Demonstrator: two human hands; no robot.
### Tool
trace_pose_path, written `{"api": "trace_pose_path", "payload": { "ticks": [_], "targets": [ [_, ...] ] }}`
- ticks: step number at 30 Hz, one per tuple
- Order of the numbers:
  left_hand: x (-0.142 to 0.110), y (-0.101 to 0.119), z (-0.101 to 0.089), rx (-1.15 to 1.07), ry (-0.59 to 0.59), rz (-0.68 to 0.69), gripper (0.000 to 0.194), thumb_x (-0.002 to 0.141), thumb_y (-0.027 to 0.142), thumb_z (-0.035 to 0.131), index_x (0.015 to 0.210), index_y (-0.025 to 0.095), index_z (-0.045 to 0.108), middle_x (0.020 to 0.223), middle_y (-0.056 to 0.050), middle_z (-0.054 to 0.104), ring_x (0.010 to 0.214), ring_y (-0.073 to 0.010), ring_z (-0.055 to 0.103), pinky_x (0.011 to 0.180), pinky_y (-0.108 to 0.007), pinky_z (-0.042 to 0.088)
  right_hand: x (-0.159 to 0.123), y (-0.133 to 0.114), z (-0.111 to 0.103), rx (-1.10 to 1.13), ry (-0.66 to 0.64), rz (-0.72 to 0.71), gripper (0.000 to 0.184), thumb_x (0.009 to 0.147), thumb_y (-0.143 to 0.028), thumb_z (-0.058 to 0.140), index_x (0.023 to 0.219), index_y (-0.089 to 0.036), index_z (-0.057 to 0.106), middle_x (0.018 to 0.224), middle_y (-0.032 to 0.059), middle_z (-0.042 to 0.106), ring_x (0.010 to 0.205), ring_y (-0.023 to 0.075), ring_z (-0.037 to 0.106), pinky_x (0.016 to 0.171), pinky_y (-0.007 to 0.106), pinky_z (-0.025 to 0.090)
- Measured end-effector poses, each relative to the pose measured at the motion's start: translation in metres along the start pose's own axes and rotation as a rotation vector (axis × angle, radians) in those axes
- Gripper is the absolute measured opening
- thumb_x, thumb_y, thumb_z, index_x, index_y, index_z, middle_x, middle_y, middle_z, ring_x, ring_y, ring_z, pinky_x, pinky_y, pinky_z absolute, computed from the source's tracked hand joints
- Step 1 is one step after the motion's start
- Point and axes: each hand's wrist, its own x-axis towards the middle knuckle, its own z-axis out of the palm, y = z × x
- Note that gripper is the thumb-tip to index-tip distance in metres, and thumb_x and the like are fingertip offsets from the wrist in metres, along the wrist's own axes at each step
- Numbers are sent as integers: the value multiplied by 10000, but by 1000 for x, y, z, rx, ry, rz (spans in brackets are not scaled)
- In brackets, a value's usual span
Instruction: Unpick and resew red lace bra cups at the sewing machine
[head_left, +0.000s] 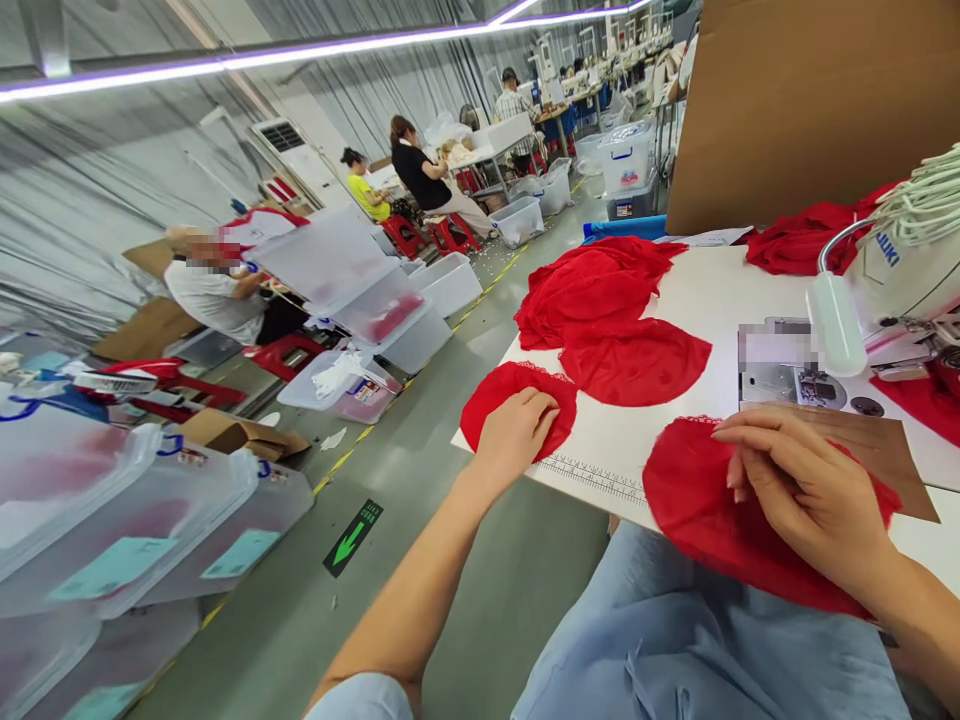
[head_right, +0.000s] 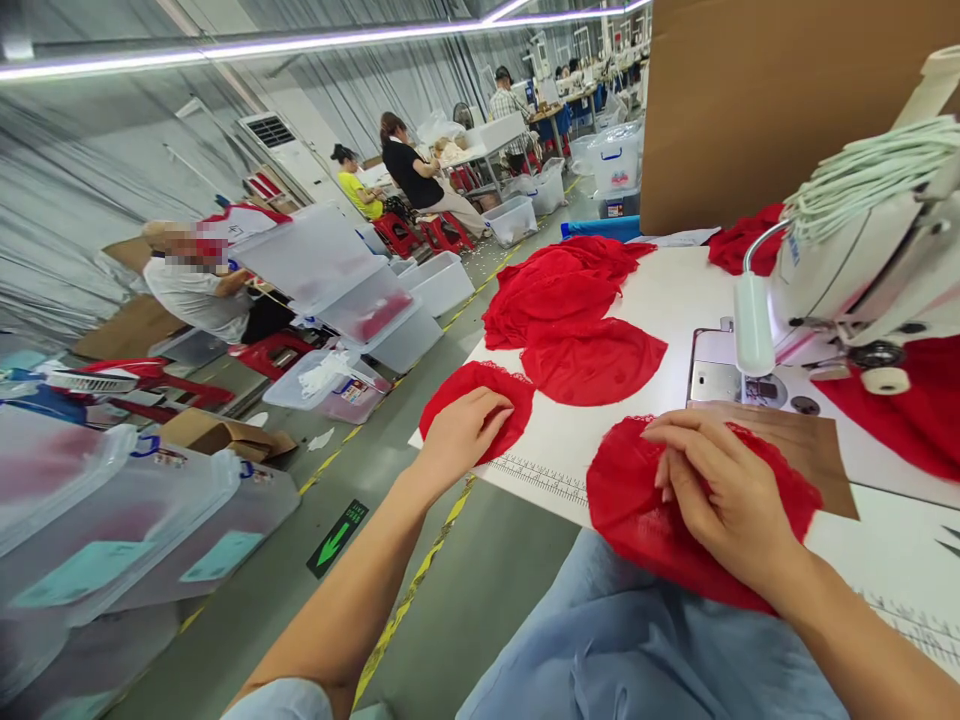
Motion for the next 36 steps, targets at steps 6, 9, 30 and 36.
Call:
{"api": "trace_pose_path", "payload": {
  "ticks": [6,9,30,36],
  "targets": [
    [33,-7,-8,-15,52,83,144,958,281,510,1046,210,598,1125,-94,652,1055,-262,596,945,-392,435,-2,-2,7,62,-439,-30,220,1000,-254,455,1059,-229,666,987,75,715,867,187,686,739,314,571],
    [44,-12,-9,86,-61,54,260,890,366,640,1089,204,597,1107,-111,661,1064,-307,586,952,-427,410,-1,-4,8,2,-564,-21,321,1019,-309,412,842,-206,658,840,56,670,691,148,621,634,275,515],
    [65,-14,-43,-50,-502,236,139,796,321,655,769,185,653,708,16,598,686,-155,490,638,-260,315,7,-45,53,-716,-498,305,165,915,-318,598,866,-160,592,859,124,621,718,272,654,462,301,360],
    [59,-2,-58,-436,-589,335,211,825,331,621,756,133,645,713,5,609,682,-122,495,670,-233,375,2,-30,40,-331,-408,411,178,927,-256,432,860,-212,591,842,77,661,705,235,624,530,313,389]
  ]
}}
